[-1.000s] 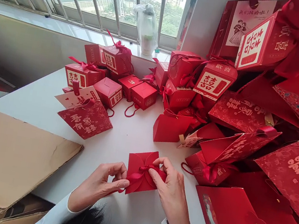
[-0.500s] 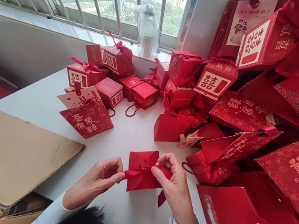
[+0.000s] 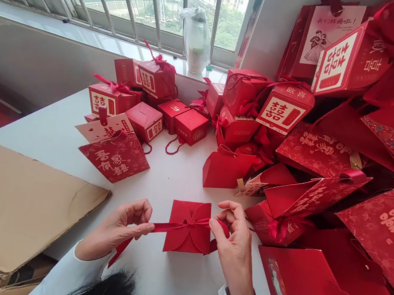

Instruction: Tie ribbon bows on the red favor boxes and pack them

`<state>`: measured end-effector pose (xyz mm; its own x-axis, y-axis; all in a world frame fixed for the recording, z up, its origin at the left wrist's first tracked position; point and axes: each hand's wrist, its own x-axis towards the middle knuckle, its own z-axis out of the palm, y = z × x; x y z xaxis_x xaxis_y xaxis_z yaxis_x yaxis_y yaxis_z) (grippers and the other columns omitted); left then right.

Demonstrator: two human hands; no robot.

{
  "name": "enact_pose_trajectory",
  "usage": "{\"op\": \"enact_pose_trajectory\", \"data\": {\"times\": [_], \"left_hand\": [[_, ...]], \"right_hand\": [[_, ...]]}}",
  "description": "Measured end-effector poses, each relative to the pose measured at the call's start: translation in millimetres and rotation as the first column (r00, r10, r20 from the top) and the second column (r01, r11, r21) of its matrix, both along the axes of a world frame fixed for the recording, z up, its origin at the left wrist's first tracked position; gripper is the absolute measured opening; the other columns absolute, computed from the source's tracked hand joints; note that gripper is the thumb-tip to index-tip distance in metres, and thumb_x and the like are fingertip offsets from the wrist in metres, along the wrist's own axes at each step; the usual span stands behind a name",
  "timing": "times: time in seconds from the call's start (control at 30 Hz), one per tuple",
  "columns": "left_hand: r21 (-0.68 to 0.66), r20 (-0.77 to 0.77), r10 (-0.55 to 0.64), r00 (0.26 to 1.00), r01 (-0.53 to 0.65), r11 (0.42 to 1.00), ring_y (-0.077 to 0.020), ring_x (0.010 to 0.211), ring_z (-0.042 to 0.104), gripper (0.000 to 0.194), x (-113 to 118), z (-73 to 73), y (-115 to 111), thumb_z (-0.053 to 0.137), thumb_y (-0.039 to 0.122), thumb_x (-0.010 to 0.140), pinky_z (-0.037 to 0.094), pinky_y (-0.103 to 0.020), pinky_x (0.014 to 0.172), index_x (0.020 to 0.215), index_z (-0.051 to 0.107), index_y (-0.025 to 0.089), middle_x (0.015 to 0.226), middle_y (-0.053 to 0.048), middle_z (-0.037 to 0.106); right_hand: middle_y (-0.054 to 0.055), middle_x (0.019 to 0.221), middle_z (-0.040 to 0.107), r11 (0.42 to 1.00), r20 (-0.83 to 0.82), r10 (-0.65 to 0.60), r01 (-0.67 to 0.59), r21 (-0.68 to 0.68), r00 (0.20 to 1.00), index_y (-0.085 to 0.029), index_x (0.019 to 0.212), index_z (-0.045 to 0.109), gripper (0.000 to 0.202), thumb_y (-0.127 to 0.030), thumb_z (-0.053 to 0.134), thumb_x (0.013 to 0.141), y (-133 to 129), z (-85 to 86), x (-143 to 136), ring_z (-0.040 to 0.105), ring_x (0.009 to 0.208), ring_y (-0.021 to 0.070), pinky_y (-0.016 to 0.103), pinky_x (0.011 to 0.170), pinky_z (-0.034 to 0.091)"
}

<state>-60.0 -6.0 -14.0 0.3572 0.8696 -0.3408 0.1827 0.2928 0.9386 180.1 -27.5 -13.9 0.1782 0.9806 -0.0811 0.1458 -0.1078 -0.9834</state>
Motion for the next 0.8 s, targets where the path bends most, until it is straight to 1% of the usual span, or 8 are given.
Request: {"op": "enact_pose_trajectory", "data": {"times": [0.27, 0.37, 0.43, 0.53, 0.57, 0.63, 0.73, 0.8], "left_hand": [[0.025, -0.019, -0.041, 0.999, 0.041, 0.999, -0.0075, 0.055, 0.043, 0.026, -4.6, -1.7, 3.9, 0.062, 0.038, 0.080, 0.036, -0.021, 0.053, 0.075, 0.047, 0.017, 0.063, 0.004, 0.050], [0.144, -0.185, -0.033, 0.982, 0.060, 0.988, -0.0121, 0.067, 0.051, 0.022, -6.4, 7.4, 7.0, 0.058, 0.039, 0.083, 0.039, -0.024, 0.062, 0.083, 0.052, 0.018, 0.073, 0.001, 0.055], [0.278, -0.312, 0.046, 0.949, 0.045, 0.959, -0.0163, 0.081, 0.054, 0.020, -1.9, 16.5, 9.4, 0.056, 0.040, 0.084, 0.041, -0.028, 0.073, 0.088, 0.056, 0.020, 0.087, -0.002, 0.059], [0.476, -0.350, 0.174, 0.920, 0.014, 0.879, -0.0205, 0.094, 0.052, 0.018, 20.3, 26.5, 12.2, 0.055, 0.039, 0.086, 0.040, -0.034, 0.084, 0.090, 0.059, 0.022, 0.099, -0.004, 0.059], [0.528, -0.335, 0.177, 0.925, 0.028, 0.849, -0.0217, 0.098, 0.050, 0.017, 31.0, 27.4, 12.8, 0.055, 0.039, 0.086, 0.039, -0.035, 0.086, 0.088, 0.059, 0.022, 0.099, -0.004, 0.059], [0.577, -0.317, 0.118, 0.941, 0.093, 0.811, -0.0243, 0.104, 0.046, 0.016, 53.0, 25.3, 13.8, 0.061, 0.038, 0.082, 0.038, -0.037, 0.090, 0.086, 0.060, 0.022, 0.100, -0.005, 0.058], [0.545, -0.340, 0.054, 0.939, 0.150, 0.825, -0.0262, 0.105, 0.043, 0.010, 75.1, 16.2, 15.1, 0.067, 0.027, 0.078, 0.038, -0.040, 0.091, 0.081, 0.059, 0.021, 0.099, -0.006, 0.057], [0.500, -0.340, 0.032, 0.940, 0.152, 0.853, -0.0259, 0.105, 0.043, 0.007, 78.7, 10.8, 16.4, 0.065, 0.020, 0.078, 0.037, -0.040, 0.091, 0.077, 0.058, 0.020, 0.100, -0.005, 0.056]], "right_hand": [[-0.003, 0.073, 0.056, 0.999, -0.003, -0.039, 0.039, -0.028, 0.999, -0.025, 0.105, 0.047, 0.029, -0.033, 0.062, 0.080, -6.1, -7.3, 1.8, 0.052, 0.067, 0.0145, 0.025, 0.064, 0.041], [-0.003, 0.070, 0.057, 0.998, -0.006, -0.049, 0.049, -0.045, 0.999, -0.024, 0.104, 0.050, 0.032, -0.034, 0.064, 0.077, -4.2, -13.7, 2.7, 0.052, 0.063, 0.0147, 0.026, 0.062, 0.041], [-0.003, 0.071, 0.059, 0.997, -0.043, -0.065, 0.063, -0.054, 0.997, -0.024, 0.104, 0.049, 0.035, -0.035, 0.066, 0.075, -2.8, -17.4, 3.4, 0.053, 0.063, 0.0145, 0.026, 0.062, 0.041], [-0.003, 0.073, 0.059, 0.997, -0.142, -0.049, 0.041, -0.063, 0.989, -0.025, 0.107, 0.048, 0.038, -0.036, 0.067, 0.076, -2.0, -18.8, 2.8, 0.055, 0.066, 0.0146, 0.026, 0.064, 0.043], [-0.003, 0.073, 0.059, 0.997, -0.168, -0.033, 0.022, -0.070, 0.985, -0.025, 0.108, 0.047, 0.039, -0.037, 0.067, 0.076, -2.0, -18.3, 2.1, 0.055, 0.066, 0.0147, 0.025, 0.063, 0.043], [-0.003, 0.073, 0.059, 0.996, -0.202, -0.008, -0.010, -0.086, 0.979, -0.025, 0.108, 0.047, 0.039, -0.038, 0.066, 0.077, -2.4, -16.8, 1.0, 0.055, 0.066, 0.0146, 0.025, 0.061, 0.042], [-0.004, 0.071, 0.058, 0.997, -0.216, -0.013, -0.005, -0.080, 0.976, -0.024, 0.107, 0.048, 0.037, -0.037, 0.066, 0.078, -3.1, -14.6, 0.8, 0.053, 0.064, 0.0138, 0.024, 0.060, 0.041], [-0.005, 0.068, 0.057, 0.998, -0.235, -0.019, 0.002, -0.070, 0.972, -0.023, 0.106, 0.048, 0.037, -0.035, 0.068, 0.076, -3.2, -13.4, 1.7, 0.052, 0.063, 0.0133, 0.025, 0.061, 0.041]]}}
